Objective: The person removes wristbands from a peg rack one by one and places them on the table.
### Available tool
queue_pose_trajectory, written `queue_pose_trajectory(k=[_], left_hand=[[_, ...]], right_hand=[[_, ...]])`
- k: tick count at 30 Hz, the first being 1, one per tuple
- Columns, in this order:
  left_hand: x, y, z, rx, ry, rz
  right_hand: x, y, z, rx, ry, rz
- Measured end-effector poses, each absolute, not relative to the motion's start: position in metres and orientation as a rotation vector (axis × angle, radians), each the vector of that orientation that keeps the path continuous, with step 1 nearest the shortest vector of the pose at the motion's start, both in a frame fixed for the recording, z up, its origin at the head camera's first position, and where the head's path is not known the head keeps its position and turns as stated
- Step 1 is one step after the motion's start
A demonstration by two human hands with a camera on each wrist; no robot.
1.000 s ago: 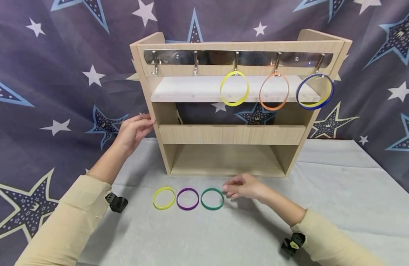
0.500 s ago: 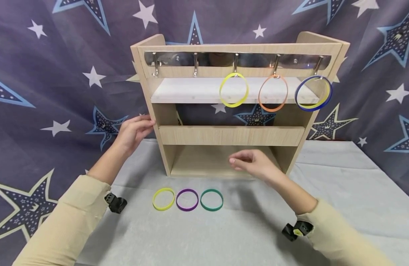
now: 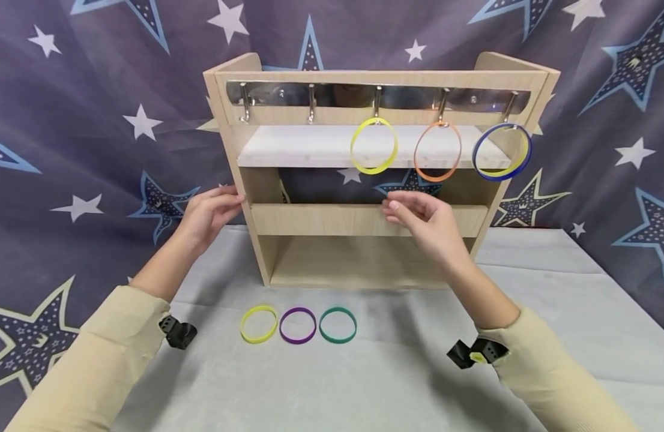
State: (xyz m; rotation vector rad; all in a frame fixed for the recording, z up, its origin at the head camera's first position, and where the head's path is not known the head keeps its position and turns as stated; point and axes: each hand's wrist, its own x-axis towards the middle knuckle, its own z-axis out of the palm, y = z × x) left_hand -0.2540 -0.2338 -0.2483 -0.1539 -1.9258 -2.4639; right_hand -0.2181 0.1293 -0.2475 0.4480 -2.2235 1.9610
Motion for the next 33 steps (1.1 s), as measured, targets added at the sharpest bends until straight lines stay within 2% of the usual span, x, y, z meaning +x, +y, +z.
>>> queue_pose_trajectory(k=[27, 33], left_hand=[[-0.252, -0.235, -0.254, -0.206, -1.89, -2.499], [-0.254, -0.235, -0.253, -0.226, -1.882, -2.492]], right_hand=[[-0.225, 0.111, -0.243, 0.553, -1.735, 2.206], [-0.227, 0.104, -0.241, 0.548, -1.598, 2.428]])
